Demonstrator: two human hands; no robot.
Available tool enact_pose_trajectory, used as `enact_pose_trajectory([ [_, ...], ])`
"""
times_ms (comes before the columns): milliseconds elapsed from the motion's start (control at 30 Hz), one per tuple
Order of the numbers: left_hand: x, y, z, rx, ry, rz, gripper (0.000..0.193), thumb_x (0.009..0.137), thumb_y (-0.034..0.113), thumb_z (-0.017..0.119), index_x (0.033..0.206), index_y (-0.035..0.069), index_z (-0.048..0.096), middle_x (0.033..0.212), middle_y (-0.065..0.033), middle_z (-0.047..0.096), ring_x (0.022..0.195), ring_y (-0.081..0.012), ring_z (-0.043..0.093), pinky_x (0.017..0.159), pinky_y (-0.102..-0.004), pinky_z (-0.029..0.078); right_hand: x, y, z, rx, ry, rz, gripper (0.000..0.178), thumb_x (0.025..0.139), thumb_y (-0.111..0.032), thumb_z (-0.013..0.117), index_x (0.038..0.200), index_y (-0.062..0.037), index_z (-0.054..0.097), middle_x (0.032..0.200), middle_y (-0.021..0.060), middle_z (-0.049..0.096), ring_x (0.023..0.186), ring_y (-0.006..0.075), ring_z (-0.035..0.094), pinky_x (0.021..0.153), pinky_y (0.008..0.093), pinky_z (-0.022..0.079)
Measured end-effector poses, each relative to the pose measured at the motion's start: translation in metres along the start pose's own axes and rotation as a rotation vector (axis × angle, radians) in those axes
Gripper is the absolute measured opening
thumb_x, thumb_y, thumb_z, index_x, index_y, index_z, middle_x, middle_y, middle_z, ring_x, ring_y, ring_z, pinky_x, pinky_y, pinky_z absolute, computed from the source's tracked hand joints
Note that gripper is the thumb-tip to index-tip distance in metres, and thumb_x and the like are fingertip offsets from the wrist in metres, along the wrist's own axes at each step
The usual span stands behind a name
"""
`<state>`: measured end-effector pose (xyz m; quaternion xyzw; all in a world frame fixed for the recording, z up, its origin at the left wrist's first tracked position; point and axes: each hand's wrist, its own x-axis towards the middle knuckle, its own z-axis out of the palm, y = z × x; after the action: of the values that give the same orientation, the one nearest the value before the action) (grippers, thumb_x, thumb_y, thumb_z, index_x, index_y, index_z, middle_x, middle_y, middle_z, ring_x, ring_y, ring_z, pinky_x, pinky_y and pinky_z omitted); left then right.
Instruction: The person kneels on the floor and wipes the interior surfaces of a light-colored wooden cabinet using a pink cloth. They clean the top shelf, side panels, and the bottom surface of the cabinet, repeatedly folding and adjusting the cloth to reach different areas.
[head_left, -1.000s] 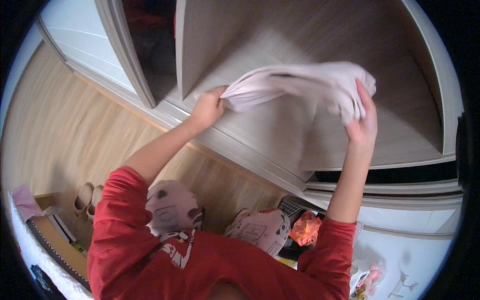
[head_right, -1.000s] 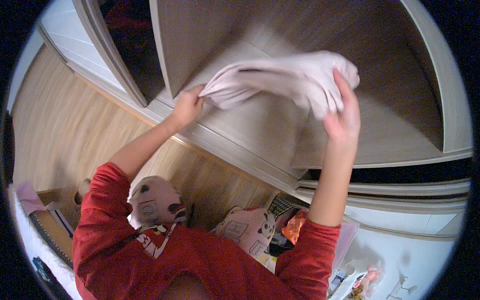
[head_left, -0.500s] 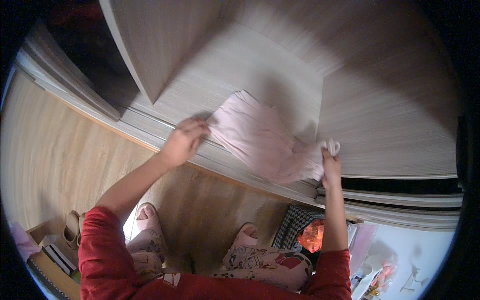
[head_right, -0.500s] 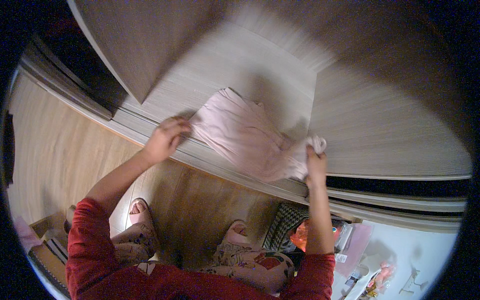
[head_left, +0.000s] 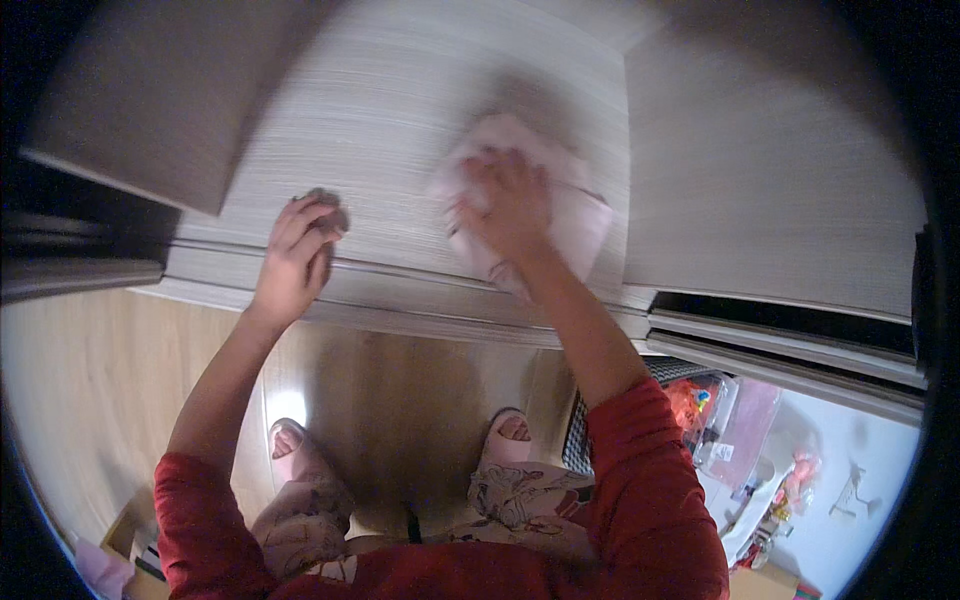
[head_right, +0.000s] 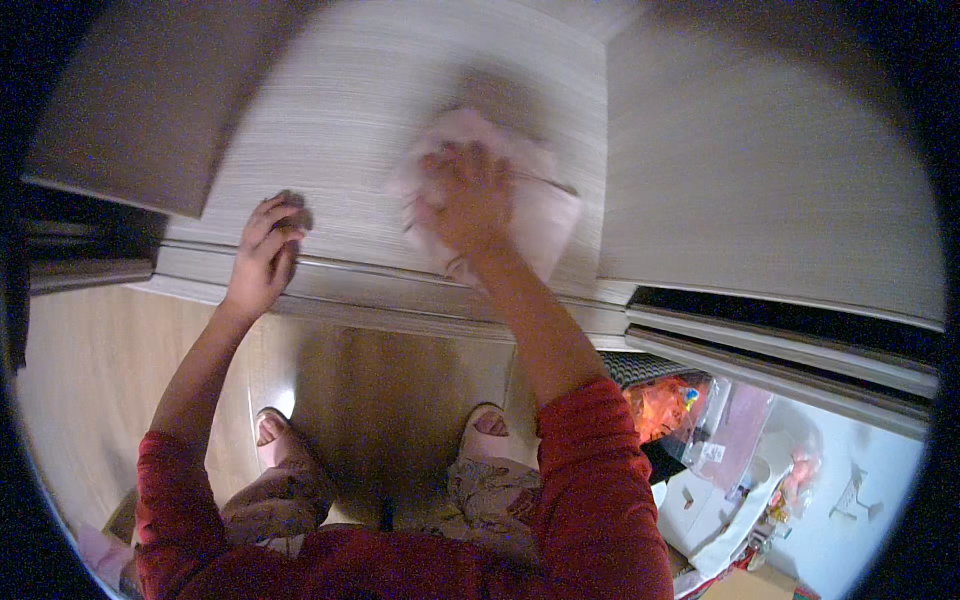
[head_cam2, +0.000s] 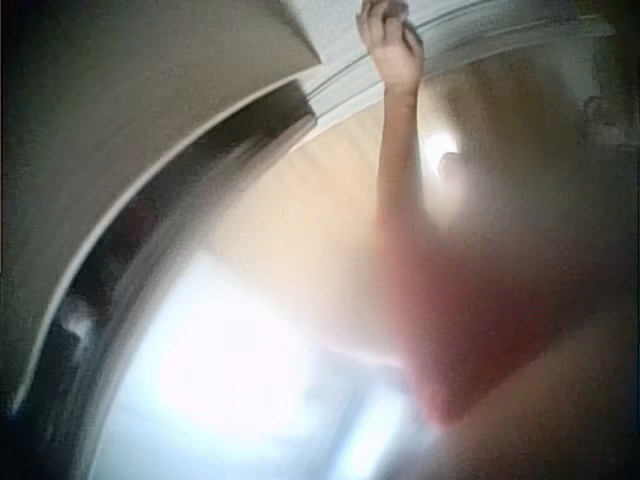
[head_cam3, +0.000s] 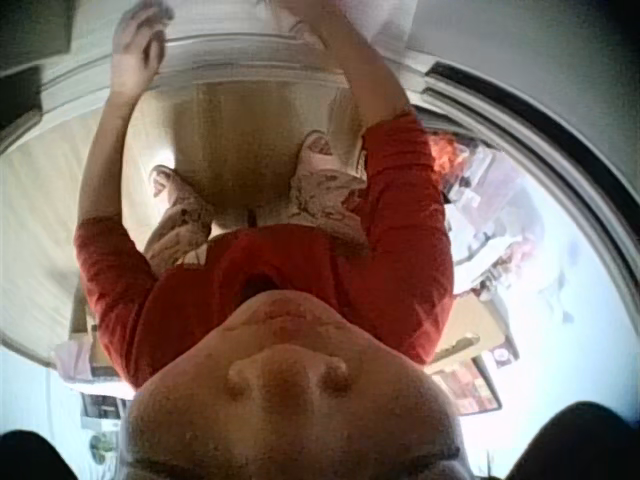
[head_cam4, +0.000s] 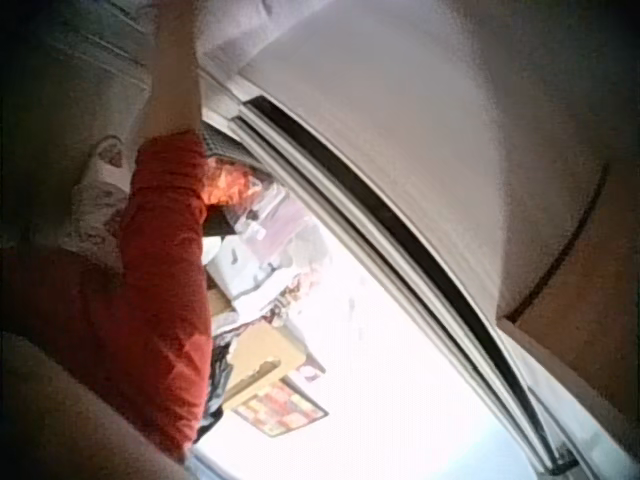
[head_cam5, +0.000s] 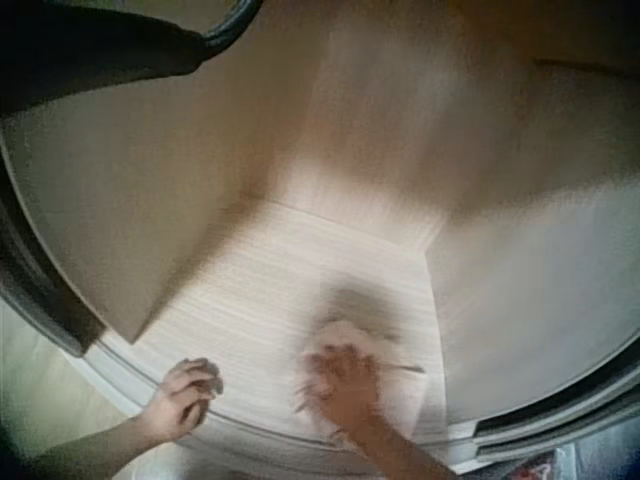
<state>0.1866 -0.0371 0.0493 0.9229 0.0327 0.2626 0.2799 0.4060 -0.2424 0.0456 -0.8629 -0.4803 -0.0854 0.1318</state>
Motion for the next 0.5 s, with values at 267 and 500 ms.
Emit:
enact_pose_trajectory([
  [267, 0.002, 0.005, 0.01, -0.001, -0.011, -0.013, 0.019, 0.065, -0.011, 0.055, 0.08, 0.0, 0.056, 0.11, -0.0135, 0.055, 0.115, -0.0357, 0.048, 0.1, -0.0479, 0.036, -0.076, 0.087, -0.037, -0.417, -0.06, 0.579, 0.056, 0.084, -0.044, 0.05, 0.116, 0.0017, 0.05, 0.114, 0.0226, 0.053, 0.106, 0.0389, 0.049, 0.083, 0.0507, 0.044],
  [500, 0.001, 0.003, 0.01, -0.005, -0.03, -0.009, 0.013, 0.073, -0.01, 0.051, 0.078, 0.002, 0.056, 0.112, -0.0134, 0.056, 0.115, -0.0367, 0.047, 0.101, -0.0467, 0.034, -0.129, 0.053, -0.046, -0.459, -0.182, 0.602, 0.062, 0.084, -0.047, 0.048, 0.117, 0.006, 0.046, 0.114, 0.0256, 0.052, 0.105, 0.0423, 0.048, 0.088, 0.0507, 0.041],
])
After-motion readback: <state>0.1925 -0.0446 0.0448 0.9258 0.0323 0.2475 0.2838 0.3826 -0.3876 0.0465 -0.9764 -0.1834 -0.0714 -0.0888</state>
